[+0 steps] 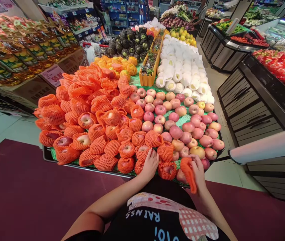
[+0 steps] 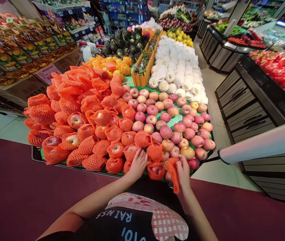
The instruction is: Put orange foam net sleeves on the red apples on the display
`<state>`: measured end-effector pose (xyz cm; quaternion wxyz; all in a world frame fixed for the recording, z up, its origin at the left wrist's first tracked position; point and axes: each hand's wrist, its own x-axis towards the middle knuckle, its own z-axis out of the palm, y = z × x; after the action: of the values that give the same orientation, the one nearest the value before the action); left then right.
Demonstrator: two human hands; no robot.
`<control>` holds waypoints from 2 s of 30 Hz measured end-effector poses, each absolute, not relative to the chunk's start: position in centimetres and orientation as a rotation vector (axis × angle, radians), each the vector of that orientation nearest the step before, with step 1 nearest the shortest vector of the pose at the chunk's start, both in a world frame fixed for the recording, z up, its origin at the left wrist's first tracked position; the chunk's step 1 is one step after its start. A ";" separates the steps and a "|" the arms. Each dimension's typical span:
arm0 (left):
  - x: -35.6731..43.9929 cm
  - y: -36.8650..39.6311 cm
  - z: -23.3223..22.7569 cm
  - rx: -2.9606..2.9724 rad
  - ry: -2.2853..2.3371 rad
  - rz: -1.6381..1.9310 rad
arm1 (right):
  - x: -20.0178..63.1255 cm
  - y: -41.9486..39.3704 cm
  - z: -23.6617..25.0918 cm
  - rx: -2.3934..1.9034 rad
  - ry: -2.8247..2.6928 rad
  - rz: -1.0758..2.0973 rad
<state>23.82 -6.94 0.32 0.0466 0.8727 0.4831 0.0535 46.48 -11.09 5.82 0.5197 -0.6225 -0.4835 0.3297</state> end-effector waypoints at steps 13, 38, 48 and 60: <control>20.4 -5.5 0.7 2.688 1.080 0.285 | 41.3 -4.5 4.3 -1.815 -1.943 0.625; 19.9 -5.1 7.0 2.028 1.051 0.894 | 50.6 -9.1 8.2 -1.815 -1.707 0.456; 22.1 -4.9 4.9 2.402 0.875 0.378 | 54.8 -12.4 6.4 -1.801 -1.566 0.501; 22.2 -6.0 4.9 2.360 0.908 0.467 | 52.3 -10.4 8.2 -1.594 -1.491 0.724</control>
<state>22.19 -6.01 4.94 0.2815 0.8807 0.3388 0.1741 52.27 -10.43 8.22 0.4086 -0.6328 -0.5918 0.2872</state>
